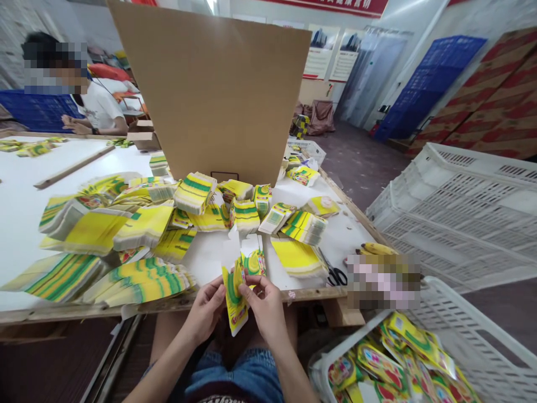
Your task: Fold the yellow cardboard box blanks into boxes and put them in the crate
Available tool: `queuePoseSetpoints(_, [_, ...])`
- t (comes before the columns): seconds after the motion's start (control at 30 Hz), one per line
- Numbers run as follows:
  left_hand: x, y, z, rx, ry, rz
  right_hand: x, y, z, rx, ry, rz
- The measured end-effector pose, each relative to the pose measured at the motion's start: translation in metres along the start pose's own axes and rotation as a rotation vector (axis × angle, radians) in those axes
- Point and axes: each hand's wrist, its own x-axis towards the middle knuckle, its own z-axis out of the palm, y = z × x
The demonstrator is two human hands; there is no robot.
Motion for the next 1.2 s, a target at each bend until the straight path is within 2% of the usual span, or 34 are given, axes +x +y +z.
queuePoseSetpoints(0.2, [0.002, -0.006, -0.001, 0.002, 0.149, 0.005, -0.006, 0.001, 0.002, 0.007, -0.024, -0.002])
queuePoseSetpoints(0.4, [0.003, 0.003, 0.003, 0.241, 0.179, 0.076, -0.009, 0.001, 0.011, -0.032, 0.018, -0.037])
queuePoseSetpoints(0.5, [-0.004, 0.012, 0.005, 0.316, 0.131, 0.098, -0.008, -0.003, 0.006, -0.076, -0.003, -0.093])
queuePoseSetpoints(0.63, [-0.013, 0.025, 0.003, 0.305, -0.051, 0.026, -0.009, -0.013, -0.007, -0.069, -0.168, -0.164])
queuePoseSetpoints(0.73, [-0.016, 0.029, 0.0, 0.229, -0.153, -0.055, -0.009, -0.018, -0.015, -0.044, -0.299, -0.137])
queuePoseSetpoints(0.83, [-0.019, 0.026, -0.002, 0.144, -0.193, -0.115, -0.01, -0.021, -0.02, -0.033, -0.369, -0.095])
queuePoseSetpoints(1.03, [-0.023, 0.019, -0.002, 0.139, -0.184, -0.139, -0.008, -0.022, -0.02, -0.2, -0.304, -0.186])
queuePoseSetpoints(1.2, [-0.023, 0.018, -0.002, 0.151, -0.192, -0.137, -0.004, -0.022, -0.02, -0.146, -0.258, -0.19])
